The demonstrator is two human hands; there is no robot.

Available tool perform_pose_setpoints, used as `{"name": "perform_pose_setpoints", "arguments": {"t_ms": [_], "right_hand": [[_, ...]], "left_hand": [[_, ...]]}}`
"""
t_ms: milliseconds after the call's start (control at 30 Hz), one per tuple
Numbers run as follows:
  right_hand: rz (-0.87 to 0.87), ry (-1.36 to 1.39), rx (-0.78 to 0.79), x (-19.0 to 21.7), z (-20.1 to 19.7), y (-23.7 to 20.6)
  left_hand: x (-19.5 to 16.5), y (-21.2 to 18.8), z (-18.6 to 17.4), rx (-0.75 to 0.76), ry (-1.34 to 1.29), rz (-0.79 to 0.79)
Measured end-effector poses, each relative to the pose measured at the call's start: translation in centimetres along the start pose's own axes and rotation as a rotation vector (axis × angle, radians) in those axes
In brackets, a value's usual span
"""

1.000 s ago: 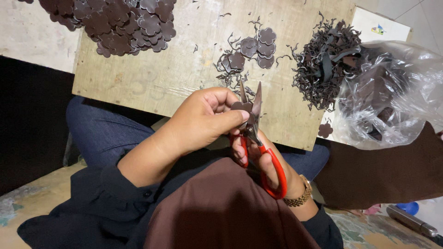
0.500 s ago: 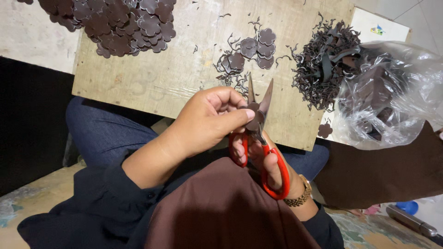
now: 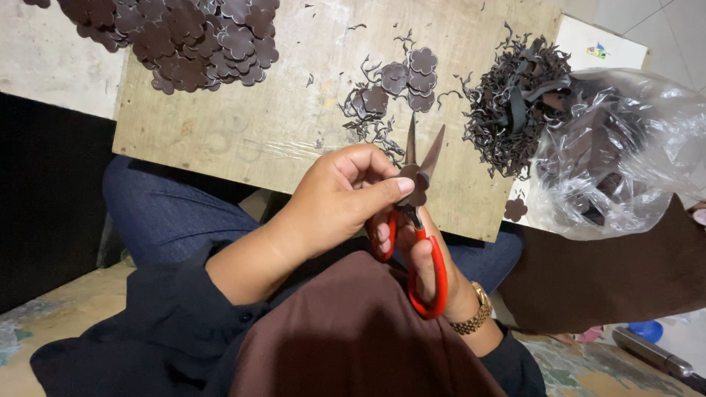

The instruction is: The person sits on the floor and uses red-handled scissors to trim the edges of small dark brown flower-shaped fabric pieces. They hold each piece in the left hand and cut with the right, placing finished pieces into a growing pile on the wooden board.

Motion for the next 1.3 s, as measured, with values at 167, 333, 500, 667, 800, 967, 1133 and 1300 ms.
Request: {"name": "perform_pose_setpoints", "arguments": {"t_ms": [167, 333, 500, 667, 800, 967, 1133, 1300], "right_hand": [[0.036, -0.004, 0.024, 0.0, -0.2, 0.0], [0.051, 0.005, 0.046, 0.1, -0.6, -0.3], [0.067, 0.046, 0.021, -0.3, -0.6, -0.4], [0.042, 0.026, -0.015, -0.8, -0.4, -0.4], [-0.009, -0.081, -0.037, -1.0, -0.4, -0.3], [0.0, 0.004, -0.058, -0.8, -0.2, -0.1], [0.029, 0.039, -0.064, -0.6, -0.3, -0.2], [0.051, 0.05, -0.05, -0.6, -0.4, -0.1]], "left_hand": [[0.3, 0.2, 0.0, -0.028, 0.021, 0.016], [0.5, 0.0, -0.3, 0.011, -0.051, -0.018], [0.4, 0.1, -0.6, 0.019, -0.031, 0.037], [0.4, -0.1, -0.6, 0.005, -0.039, 0.03], [0.8, 0.0, -0.3, -0.013, -0.094, 0.021], [1.4, 0.5, -0.6, -0.073, 0.015, 0.062], [1.6, 0.5, -1.2, -0.085, 0.066, 0.088], [1.6, 0.5, -1.6, -0.118, 0.145, 0.105]]}}
Point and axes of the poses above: each hand's wrist, its own y-axis towards the middle knuckle, its own z-axis out of the palm, x = y × z, the point moved 2 cm from there along y, towards the middle knuckle, and after that the axes turned 3 degrees about -z, right-handed, at the moved point
